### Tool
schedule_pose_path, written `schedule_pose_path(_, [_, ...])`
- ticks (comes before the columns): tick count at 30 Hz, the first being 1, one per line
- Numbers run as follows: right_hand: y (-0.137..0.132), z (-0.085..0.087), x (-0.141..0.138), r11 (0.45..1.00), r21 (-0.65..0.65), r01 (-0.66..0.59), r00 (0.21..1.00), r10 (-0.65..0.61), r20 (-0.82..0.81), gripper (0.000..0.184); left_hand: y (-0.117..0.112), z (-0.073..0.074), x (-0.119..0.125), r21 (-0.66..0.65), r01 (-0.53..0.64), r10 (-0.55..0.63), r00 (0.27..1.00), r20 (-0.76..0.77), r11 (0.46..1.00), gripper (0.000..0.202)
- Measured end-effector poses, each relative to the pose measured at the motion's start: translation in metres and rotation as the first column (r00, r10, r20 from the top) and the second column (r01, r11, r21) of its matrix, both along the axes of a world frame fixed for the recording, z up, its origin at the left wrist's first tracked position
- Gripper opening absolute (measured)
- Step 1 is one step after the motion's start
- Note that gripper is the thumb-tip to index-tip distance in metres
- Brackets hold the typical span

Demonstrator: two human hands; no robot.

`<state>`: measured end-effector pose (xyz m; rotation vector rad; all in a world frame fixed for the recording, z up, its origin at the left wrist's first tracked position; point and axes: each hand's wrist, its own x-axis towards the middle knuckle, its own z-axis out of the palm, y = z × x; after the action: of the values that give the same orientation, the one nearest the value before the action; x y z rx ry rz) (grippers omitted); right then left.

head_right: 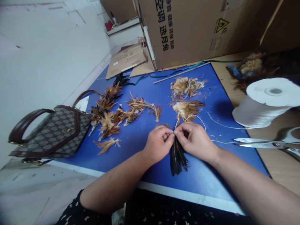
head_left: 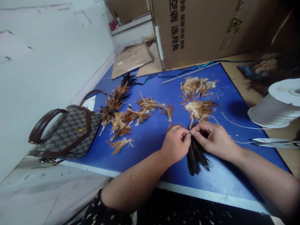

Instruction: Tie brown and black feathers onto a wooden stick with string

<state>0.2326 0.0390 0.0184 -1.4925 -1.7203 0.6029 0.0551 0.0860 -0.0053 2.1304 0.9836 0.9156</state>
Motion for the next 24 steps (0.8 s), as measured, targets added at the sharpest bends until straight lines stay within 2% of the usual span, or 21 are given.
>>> schedule_pose_path(11, [0.0, -0.001, 0.003, 0.999, -0.041, -0.032, 0.999, 0.031, -0.023, 0.02, 0.001, -0.004, -0.003, -0.004, -0.021, 0.022, 0.999, 0.026, 1.0, 0.009])
schedule_pose_path(17, [0.003, -0.004, 0.009, 0.998, 0.036, -0.06, 0.995, 0.057, 0.078, 0.017, 0.002, -0.005, -0.006, -0.047, -0.029, 0.03, 0.999, 0.021, 0.998, 0.008])
schedule_pose_path(24, [0.004, -0.008, 0.016, 0.995, 0.061, -0.081, 0.976, 0.067, 0.205, 0.013, 0.002, -0.002, -0.008, -0.145, -0.021, 0.029, 0.998, 0.051, 0.989, 0.013])
